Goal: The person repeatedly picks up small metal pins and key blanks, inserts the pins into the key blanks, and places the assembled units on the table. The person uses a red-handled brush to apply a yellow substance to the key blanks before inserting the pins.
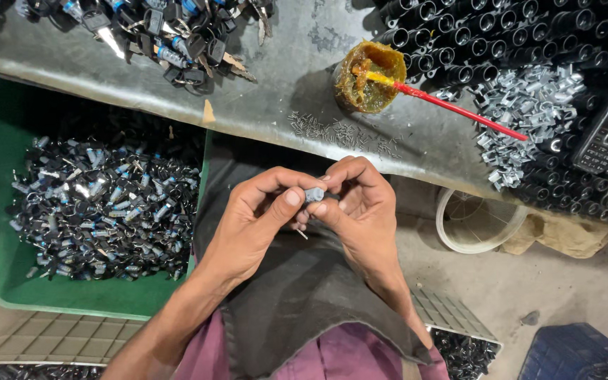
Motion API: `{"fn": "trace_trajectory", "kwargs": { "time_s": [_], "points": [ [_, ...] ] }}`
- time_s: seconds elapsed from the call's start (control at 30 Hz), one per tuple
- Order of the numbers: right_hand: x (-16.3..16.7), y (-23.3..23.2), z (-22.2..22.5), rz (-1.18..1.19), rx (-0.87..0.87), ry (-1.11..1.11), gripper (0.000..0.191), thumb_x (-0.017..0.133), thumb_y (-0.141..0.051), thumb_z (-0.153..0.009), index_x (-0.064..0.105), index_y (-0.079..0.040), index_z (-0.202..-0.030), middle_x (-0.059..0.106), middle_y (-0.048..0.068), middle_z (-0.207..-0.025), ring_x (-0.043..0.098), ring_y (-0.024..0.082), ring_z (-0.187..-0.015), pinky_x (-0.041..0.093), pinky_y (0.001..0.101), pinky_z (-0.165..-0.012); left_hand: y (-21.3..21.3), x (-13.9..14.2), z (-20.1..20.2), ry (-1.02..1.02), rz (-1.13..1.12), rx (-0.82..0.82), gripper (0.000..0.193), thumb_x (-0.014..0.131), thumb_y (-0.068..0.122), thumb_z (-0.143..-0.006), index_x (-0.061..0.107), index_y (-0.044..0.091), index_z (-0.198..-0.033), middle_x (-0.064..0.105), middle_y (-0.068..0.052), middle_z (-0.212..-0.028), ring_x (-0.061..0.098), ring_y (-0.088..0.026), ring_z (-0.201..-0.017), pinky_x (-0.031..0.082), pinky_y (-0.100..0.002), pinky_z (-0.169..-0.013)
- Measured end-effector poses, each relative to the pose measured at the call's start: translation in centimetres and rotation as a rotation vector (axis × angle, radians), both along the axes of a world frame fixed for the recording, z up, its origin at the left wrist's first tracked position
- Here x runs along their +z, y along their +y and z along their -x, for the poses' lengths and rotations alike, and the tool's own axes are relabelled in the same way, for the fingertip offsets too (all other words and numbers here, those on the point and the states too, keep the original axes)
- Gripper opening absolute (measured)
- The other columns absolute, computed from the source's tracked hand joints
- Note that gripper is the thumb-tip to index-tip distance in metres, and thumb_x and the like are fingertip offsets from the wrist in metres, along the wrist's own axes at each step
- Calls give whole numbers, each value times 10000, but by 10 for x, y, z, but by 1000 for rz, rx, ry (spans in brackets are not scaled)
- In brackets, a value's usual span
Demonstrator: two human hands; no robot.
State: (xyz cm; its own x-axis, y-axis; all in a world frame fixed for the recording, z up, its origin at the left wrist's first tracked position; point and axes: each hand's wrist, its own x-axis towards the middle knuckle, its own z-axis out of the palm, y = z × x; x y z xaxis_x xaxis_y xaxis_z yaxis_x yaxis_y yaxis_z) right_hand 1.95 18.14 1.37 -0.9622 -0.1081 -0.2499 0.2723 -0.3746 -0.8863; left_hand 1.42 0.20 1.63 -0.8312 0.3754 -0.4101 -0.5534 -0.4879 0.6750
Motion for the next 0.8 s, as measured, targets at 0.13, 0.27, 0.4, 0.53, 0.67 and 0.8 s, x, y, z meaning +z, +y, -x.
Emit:
{"fn": "trace_trajectory", "kwargs": {
  "time_s": [0.13,0.27,0.4,0.53,0.67,0.8],
  "points": [
    [0,2,0,65,23,-32,291,808,10,-913,597,-37,-1109,560,29,-1075,553,96,-990,518,260,-900,1,-3,-2,-23,-31,-15,314,637,277,-1051,708,2,-1186,707,-32,-1075,577,-65,-847,517,-240,-766],
    [1,2,-1,63,23,-25,305,809,12,-911,592,-38,-1119,561,29,-1054,558,99,-979,528,260,-883,1,-2,-3,-29,-49,-14,311,641,278,-1055,705,5,-1189,700,-28,-1070,577,-66,-858,513,-239,-775],
    [3,2,-2,47,19,-15,306,810,9,-912,590,-39,-1118,560,31,-1053,560,99,-980,532,260,-881,1,0,-4,-26,-43,-21,325,627,287,-1047,702,8,-1195,688,-11,-1053,579,-60,-860,513,-233,-778],
    [3,3,-3,50,24,-11,299,812,-7,-916,596,-38,-1120,567,38,-1049,579,106,-970,540,264,-875,2,1,-4,-42,-66,-20,315,627,272,-1059,699,-6,-1191,668,-13,-996,577,-66,-841,520,-242,-773],
    [5,3,-4,28,16,21,287,810,-25,-930,599,-35,-1124,569,40,-1071,588,109,-985,531,262,-894,1,1,-5,-57,-96,-19,311,620,262,-1067,694,-12,-1193,663,-19,-987,575,-66,-845,514,-241,-771],
    [8,2,-5,22,-5,20,292,803,-19,-924,600,-27,-1134,567,46,-1067,601,116,-976,545,269,-876,2,4,-5,-51,-96,-14,301,624,247,-1061,687,-19,-1188,668,-18,-989,576,-67,-846,515,-243,-767]
  ]
}}
